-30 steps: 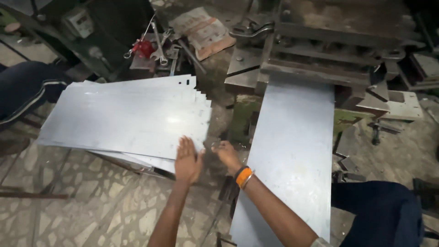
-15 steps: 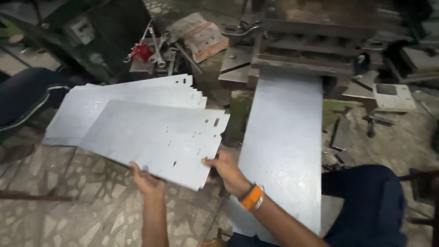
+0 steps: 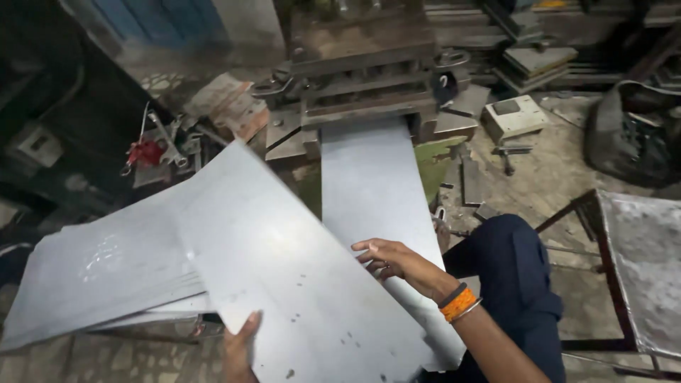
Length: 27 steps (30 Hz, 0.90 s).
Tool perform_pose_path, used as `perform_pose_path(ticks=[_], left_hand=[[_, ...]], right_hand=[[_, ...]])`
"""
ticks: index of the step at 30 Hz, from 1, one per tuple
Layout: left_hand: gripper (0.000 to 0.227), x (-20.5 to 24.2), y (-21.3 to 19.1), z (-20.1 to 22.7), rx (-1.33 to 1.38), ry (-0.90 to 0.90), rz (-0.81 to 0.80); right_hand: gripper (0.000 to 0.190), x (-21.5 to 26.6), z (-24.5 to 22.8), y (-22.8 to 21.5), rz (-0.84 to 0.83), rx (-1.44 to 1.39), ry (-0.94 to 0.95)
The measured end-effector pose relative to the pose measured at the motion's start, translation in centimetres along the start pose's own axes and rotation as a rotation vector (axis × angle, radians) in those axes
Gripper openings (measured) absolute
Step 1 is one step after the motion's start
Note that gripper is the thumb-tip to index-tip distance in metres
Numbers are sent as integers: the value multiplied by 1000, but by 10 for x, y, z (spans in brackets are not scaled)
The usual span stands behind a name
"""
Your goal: Feeding individual metal sheets into a stamping machine and then stacking the stamped parts.
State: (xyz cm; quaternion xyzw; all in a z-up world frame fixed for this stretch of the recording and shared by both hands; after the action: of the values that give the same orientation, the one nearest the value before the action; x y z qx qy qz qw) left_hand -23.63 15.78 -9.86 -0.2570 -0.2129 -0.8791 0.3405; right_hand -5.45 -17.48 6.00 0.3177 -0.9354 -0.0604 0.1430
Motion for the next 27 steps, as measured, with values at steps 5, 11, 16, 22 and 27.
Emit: perform_pose_path(ticks=[5, 11, 16, 22, 27], left_hand=[[66, 5, 93, -8, -45, -9, -194], [64, 51, 210, 22, -226, -84, -394], [54, 41, 251, 14, -171, -83, -432], [45, 53, 257, 23, -138, -87, -458], [45, 37, 265, 18, -92, -128, -537]], right_hand=[[73, 3, 42, -53, 181, 62, -118], [53, 22, 38, -112, 319, -160, -424], [46, 30, 48, -160, 468, -136, -419], [55, 75, 33, -133, 555, -107, -160], [46, 81, 46, -136, 557, -176, -312]])
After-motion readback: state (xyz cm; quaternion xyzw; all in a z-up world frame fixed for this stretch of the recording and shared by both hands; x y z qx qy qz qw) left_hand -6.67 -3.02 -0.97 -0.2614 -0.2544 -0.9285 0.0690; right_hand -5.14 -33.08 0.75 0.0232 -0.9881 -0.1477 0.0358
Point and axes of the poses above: each hand's wrist, its own x-axis away from the middle knuckle, its own y-axis out of the palm, z = x × y, the point moved 8 cm from there along -x, towards the middle knuckle, and after that the axes turned 13 degrees about -y, right-handed, at the moved point
